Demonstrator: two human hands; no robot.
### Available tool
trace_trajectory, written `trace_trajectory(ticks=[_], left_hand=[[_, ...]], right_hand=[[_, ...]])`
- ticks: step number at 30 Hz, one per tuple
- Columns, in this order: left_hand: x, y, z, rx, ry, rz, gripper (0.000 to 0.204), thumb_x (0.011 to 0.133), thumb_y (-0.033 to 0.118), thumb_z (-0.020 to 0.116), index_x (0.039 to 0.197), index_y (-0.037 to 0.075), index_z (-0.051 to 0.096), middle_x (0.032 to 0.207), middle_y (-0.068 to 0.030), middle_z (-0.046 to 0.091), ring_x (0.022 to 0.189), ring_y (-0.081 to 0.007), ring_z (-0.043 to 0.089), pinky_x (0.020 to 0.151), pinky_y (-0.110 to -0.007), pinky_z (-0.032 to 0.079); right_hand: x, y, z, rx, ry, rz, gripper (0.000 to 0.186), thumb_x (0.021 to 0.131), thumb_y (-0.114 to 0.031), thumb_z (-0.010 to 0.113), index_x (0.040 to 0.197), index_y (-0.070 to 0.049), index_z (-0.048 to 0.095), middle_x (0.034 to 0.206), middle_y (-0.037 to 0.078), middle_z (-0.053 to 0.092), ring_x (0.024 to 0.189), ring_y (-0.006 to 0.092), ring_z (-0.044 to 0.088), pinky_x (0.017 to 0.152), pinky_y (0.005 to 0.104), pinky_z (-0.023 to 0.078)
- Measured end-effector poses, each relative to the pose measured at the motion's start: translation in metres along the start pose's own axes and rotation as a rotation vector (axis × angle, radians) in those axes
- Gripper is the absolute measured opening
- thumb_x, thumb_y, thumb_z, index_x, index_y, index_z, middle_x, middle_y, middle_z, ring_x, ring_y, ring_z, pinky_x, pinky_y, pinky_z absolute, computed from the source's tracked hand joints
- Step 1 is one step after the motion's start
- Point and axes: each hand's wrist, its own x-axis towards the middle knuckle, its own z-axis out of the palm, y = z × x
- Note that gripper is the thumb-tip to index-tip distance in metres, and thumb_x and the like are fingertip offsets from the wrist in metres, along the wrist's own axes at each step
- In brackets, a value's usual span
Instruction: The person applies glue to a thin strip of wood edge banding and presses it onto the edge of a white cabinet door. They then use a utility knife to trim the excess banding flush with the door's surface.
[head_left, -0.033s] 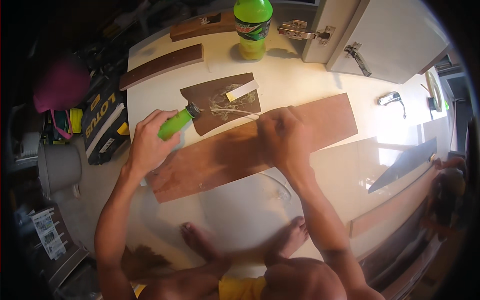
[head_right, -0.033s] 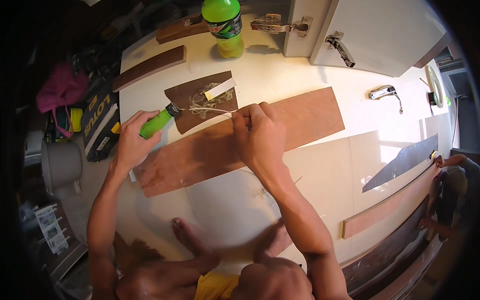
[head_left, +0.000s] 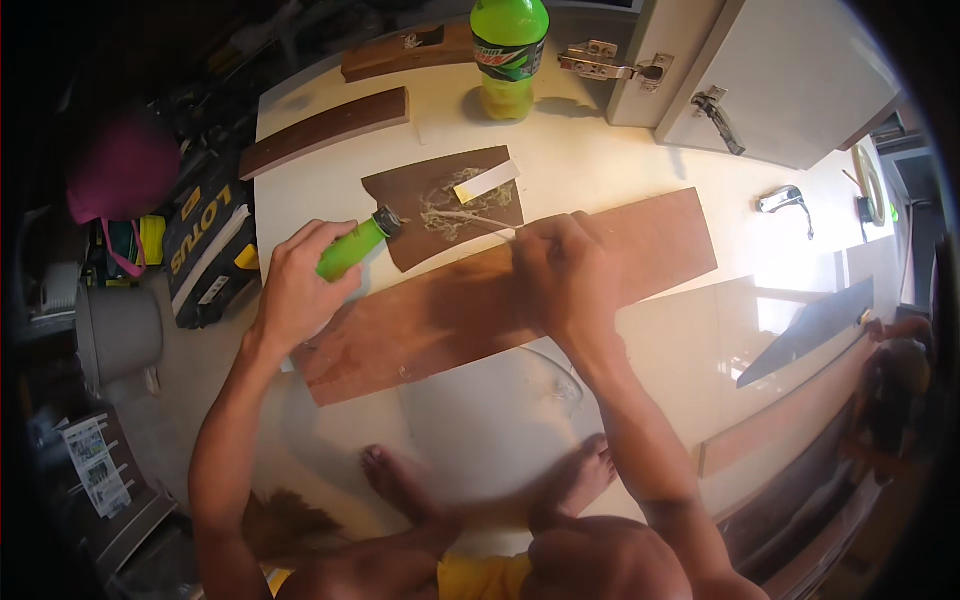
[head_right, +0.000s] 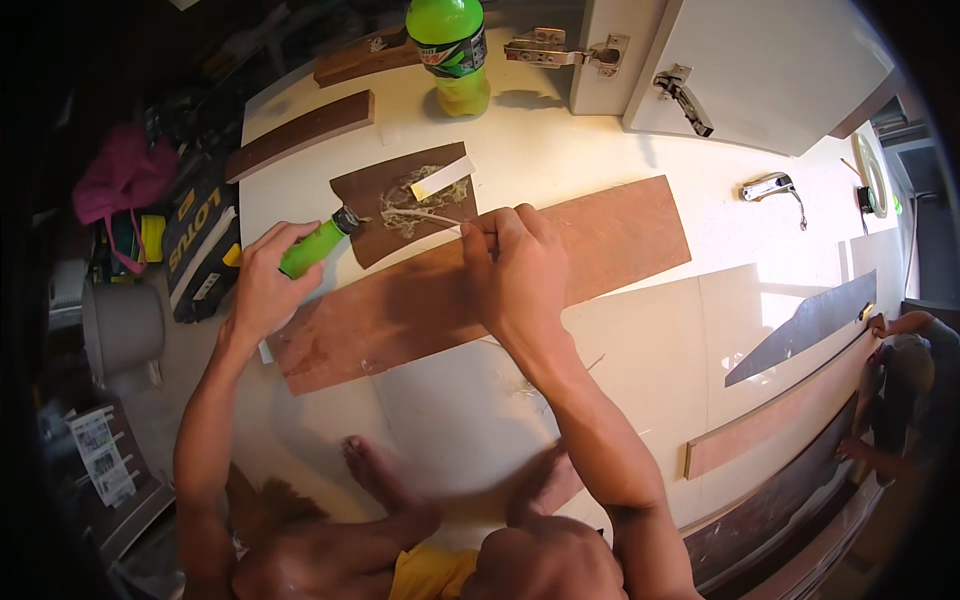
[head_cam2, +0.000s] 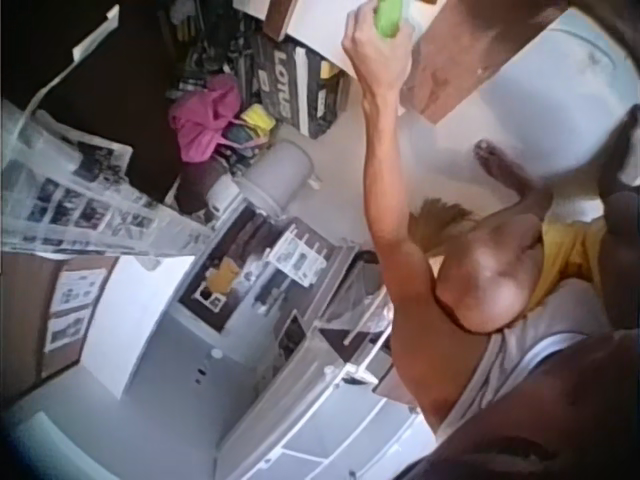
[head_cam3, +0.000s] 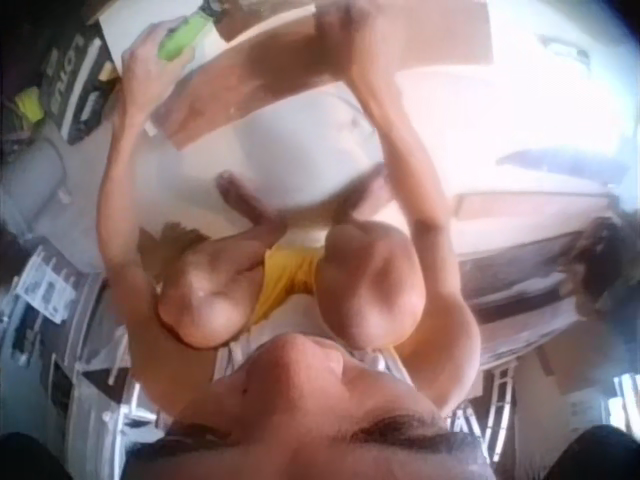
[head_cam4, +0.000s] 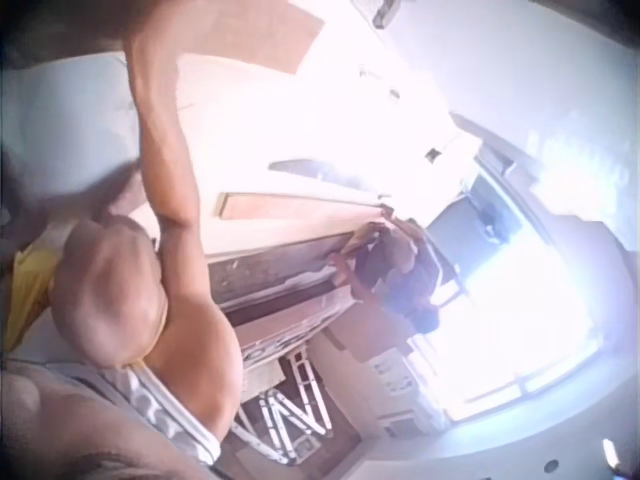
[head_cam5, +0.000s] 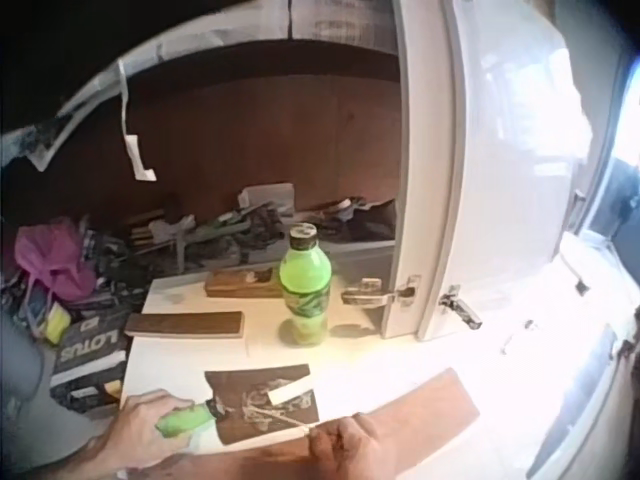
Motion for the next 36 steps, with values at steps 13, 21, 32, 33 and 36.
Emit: trace_trajectory(ticks=[13,21,32,33,36], left_hand=[[-0.003,-0.004,-0.004,0.131,-0.090,-0.060,0.041,0.084,0.008,0.076,0.123,-0.002,0.072,0.112,-0.0195,0.073,0.098,-0.0421,0.072,0.089,-0.045,0.058],[0.003,-0.005,0.002,0.213,-0.095,-0.043,0.046,0.084,0.004,0.073,0.129,-0.003,0.071,0.115,-0.0194,0.072,0.109,-0.0394,0.068,0.096,-0.044,0.055],[-0.007,-0.018,0.021,0.393,-0.026,-0.032,0.042,0.087,0.013,0.070,0.126,-0.003,0.070,0.124,-0.0188,0.067,0.120,-0.0357,0.061,0.109,-0.054,0.045],[-0.010,-0.022,0.025,0.417,-0.001,-0.021,0.041,0.088,0.010,0.069,0.127,-0.001,0.071,0.124,-0.0177,0.067,0.117,-0.0349,0.062,0.107,-0.054,0.046],[-0.018,-0.023,0.017,0.436,-0.065,-0.067,0.038,0.086,0.004,0.067,0.123,0.001,0.074,0.119,-0.0167,0.070,0.111,-0.0345,0.066,0.104,-0.052,0.047]], right_hand=[[-0.006,-0.002,0.044,-0.023,0.055,-0.007,0.011,0.092,-0.014,0.081,0.091,-0.008,0.073,0.082,0.008,0.065,0.074,0.0300,0.063,0.067,0.0439,0.052],[-0.002,0.003,0.035,0.078,0.065,0.018,0.008,0.095,-0.012,0.080,0.094,-0.006,0.074,0.082,0.008,0.064,0.071,0.0280,0.062,0.065,0.0427,0.051],[-0.002,0.009,0.034,0.082,0.078,-0.042,0.019,0.106,-0.014,0.067,0.099,0.003,0.071,0.086,0.013,0.066,0.076,0.0236,0.062,0.073,0.0374,0.051],[-0.003,0.005,0.036,0.085,0.071,-0.071,0.020,0.106,-0.014,0.067,0.098,0.003,0.072,0.085,0.012,0.066,0.076,0.0231,0.062,0.072,0.0374,0.050],[-0.006,0.005,0.030,0.066,0.027,-0.105,0.019,0.106,-0.013,0.067,0.102,0.004,0.074,0.088,0.012,0.067,0.076,0.0225,0.063,0.071,0.0368,0.050]])
